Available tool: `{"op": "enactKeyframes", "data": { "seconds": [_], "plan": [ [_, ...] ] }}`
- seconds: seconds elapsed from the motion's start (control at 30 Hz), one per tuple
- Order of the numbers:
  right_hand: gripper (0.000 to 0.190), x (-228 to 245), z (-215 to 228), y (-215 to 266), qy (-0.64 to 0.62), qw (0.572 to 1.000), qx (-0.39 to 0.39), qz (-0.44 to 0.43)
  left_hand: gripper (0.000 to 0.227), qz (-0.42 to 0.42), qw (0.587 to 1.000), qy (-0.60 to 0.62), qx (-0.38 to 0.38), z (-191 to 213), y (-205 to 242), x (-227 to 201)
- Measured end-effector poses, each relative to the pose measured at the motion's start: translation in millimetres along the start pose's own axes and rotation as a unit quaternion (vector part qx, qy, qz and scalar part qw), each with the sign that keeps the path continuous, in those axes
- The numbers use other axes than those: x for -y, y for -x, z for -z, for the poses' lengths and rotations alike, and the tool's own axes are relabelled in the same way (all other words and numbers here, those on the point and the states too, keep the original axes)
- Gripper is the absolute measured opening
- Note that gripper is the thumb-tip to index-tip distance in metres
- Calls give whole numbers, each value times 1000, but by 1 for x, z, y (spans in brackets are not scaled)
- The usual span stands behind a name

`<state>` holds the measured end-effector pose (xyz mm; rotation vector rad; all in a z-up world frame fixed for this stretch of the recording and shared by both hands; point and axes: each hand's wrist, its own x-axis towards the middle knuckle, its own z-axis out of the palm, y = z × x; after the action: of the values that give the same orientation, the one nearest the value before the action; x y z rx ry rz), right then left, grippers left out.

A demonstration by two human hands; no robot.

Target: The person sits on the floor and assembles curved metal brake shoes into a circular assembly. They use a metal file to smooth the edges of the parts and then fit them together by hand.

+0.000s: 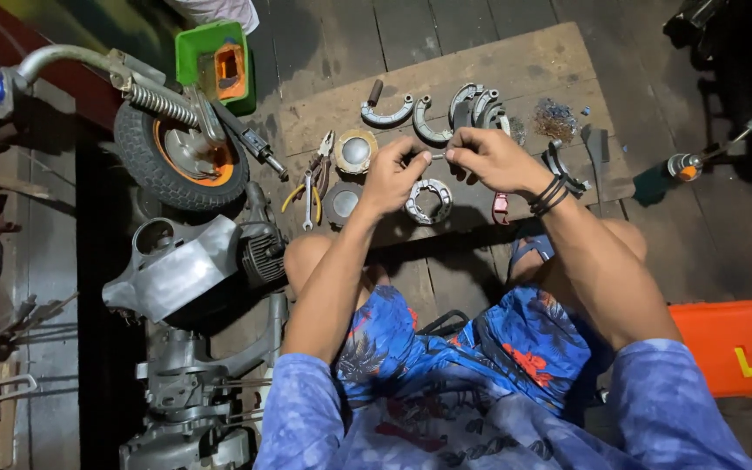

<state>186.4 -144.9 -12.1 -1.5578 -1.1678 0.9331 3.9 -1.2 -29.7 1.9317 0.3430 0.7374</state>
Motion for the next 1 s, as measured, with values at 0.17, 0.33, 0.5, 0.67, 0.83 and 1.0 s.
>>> {"op": "enactKeyframes", "data": {
  "seconds": [0.17, 0.33, 0.5, 0.67, 0.83, 1.0],
  "plan": [
    [22, 5, 1, 1, -2, 1000, -3, 9, 9, 10, 1000, 10, -2, -4, 1, -6],
    [22, 10, 0, 3, -10, 1000, -4, 28, 7, 2, 1000, 18, -9, -12, 0, -1],
    [22, 5, 5, 4, 35, 996, -23, 78, 8, 10, 998, 56, -30, -23, 3, 2],
    [19, 8, 9, 8, 28, 993, -32, 106, 5, 18, 992, 124, -28, -33, 3, 14],
    [19, 3, 10, 7, 13, 993, -30, 115, 6, 19, 984, 176, -27, -36, 3, 12],
    [21, 4, 8, 7, 1, 993, -42, 114, 5, 21, 978, 205, -32, -38, 3, 13]
  ]
}}
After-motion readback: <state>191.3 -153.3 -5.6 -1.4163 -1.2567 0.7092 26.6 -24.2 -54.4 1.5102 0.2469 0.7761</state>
